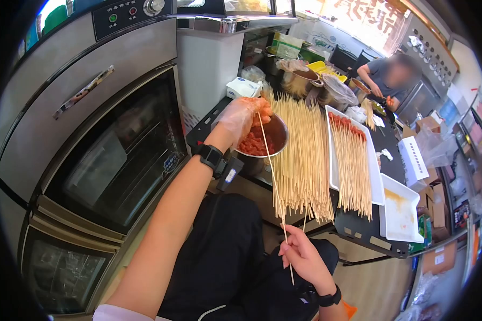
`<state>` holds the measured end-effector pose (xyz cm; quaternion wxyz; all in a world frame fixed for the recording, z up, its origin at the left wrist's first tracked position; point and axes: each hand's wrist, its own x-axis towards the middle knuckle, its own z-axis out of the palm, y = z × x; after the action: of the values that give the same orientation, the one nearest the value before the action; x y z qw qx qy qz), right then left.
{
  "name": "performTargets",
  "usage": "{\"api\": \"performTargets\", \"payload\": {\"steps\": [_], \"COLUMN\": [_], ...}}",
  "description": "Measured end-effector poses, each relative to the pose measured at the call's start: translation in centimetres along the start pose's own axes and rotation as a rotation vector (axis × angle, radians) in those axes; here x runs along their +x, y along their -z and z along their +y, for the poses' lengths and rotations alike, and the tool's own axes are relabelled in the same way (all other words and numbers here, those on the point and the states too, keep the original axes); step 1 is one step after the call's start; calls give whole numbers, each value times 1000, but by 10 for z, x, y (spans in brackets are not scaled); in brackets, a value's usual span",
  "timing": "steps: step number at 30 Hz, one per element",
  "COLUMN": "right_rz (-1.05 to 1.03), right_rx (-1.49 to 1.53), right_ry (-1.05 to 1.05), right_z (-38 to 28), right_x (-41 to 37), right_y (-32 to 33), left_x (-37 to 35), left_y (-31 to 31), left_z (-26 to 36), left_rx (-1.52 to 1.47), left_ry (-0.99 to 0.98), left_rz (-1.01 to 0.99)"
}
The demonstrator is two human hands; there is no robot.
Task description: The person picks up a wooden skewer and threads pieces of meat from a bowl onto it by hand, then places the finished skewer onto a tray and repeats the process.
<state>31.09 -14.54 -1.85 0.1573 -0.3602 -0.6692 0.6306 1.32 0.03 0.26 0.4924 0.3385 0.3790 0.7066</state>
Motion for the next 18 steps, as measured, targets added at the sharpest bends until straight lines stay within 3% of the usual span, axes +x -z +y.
{"api": "performTargets", "payload": {"steps": [1, 2, 4, 9, 12, 15, 16, 18], "right_rz": [-52, -53, -71, -61, 30, 115, 128, 134], "right_rx": [44, 104, 176, 287, 364, 448, 497, 542], "right_ry": [14, 14, -4, -25, 21, 102, 157, 218], "right_z": [-1, 1, -2, -17, -24, -29, -29, -32], "right_x": [3, 8, 18, 47, 76, 96, 101, 106], "right_y": [1, 1, 1, -3, -3, -7, -8, -11], "left_x": [2, 3, 0, 0, -6, -11, -2, 8], "left_y": [3, 7, 7, 3, 0, -4, 7, 16], "left_z": [-3, -5, -3, -5, -4, 3, -2, -13], "left_rx": [33, 30, 22, 29, -197, -195, 389, 395], "left_ry": [32, 34, 173, 329, 391, 407, -67, -146], "left_rz": [-148, -150, -339, -442, -664, -568, -698, -690]}}
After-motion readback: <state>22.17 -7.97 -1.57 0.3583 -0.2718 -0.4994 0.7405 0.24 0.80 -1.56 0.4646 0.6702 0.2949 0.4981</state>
